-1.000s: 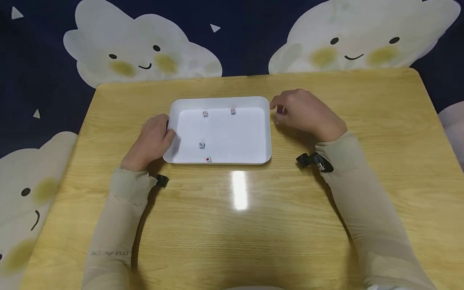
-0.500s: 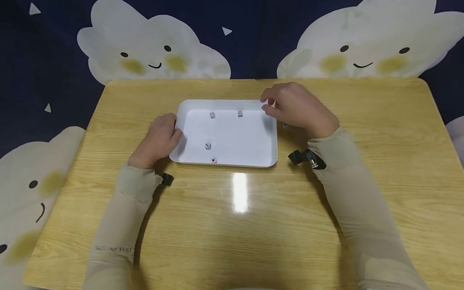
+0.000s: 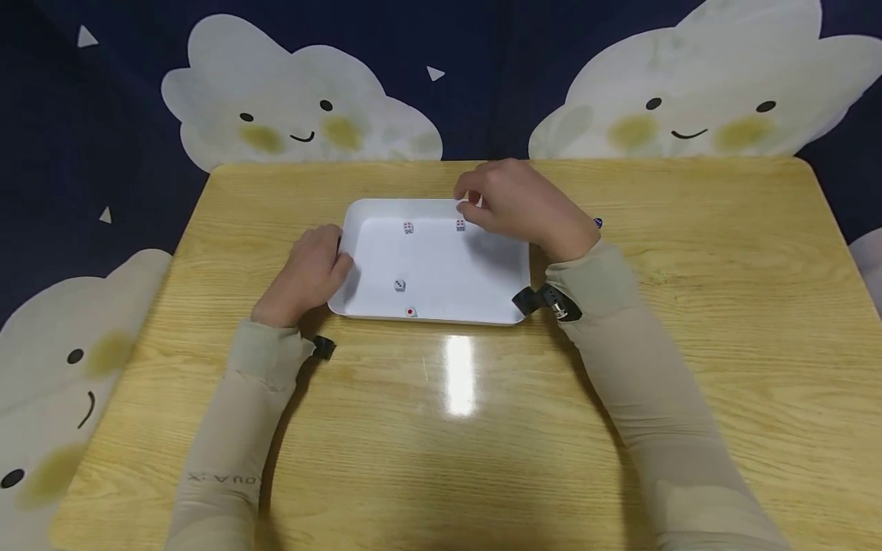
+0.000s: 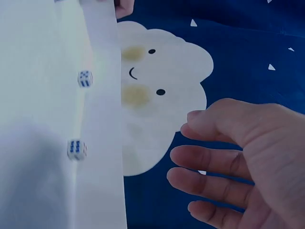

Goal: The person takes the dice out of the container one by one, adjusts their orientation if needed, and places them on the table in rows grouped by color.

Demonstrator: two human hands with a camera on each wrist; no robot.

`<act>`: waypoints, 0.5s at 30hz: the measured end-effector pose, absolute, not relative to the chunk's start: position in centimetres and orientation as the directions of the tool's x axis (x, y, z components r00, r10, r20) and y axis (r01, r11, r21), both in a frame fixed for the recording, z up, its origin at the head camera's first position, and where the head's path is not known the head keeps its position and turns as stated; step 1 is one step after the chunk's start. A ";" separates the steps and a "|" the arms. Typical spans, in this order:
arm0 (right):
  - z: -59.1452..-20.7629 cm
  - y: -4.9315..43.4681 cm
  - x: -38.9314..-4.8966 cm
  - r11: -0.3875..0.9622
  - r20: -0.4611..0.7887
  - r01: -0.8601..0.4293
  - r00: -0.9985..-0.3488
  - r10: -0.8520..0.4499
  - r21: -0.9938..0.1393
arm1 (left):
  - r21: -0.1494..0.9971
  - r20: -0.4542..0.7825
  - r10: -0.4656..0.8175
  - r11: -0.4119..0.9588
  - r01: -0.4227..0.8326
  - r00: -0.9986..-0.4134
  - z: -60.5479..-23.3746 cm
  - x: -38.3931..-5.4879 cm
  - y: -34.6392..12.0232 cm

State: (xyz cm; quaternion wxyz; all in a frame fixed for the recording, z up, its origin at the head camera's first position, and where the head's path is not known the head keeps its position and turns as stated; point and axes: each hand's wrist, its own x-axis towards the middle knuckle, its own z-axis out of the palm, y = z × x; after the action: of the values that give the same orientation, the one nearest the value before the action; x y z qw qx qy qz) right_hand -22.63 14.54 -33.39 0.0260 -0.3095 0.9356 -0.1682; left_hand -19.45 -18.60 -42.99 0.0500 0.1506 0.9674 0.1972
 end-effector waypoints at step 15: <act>-35.5 12.9 -23.5 0.722 0.061 -0.577 -0.795 -0.603 -0.382 | 0.401 -0.012 0.316 0.870 0.285 -0.949 -42.9 -19.4 -18.2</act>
State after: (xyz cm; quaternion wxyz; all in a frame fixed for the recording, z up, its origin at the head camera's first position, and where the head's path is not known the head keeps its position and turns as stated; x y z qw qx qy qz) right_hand -23.51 12.95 -35.54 0.0340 -0.3181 0.9273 -0.1942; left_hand -19.36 -18.19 -42.95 0.0388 0.1557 0.9663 0.2014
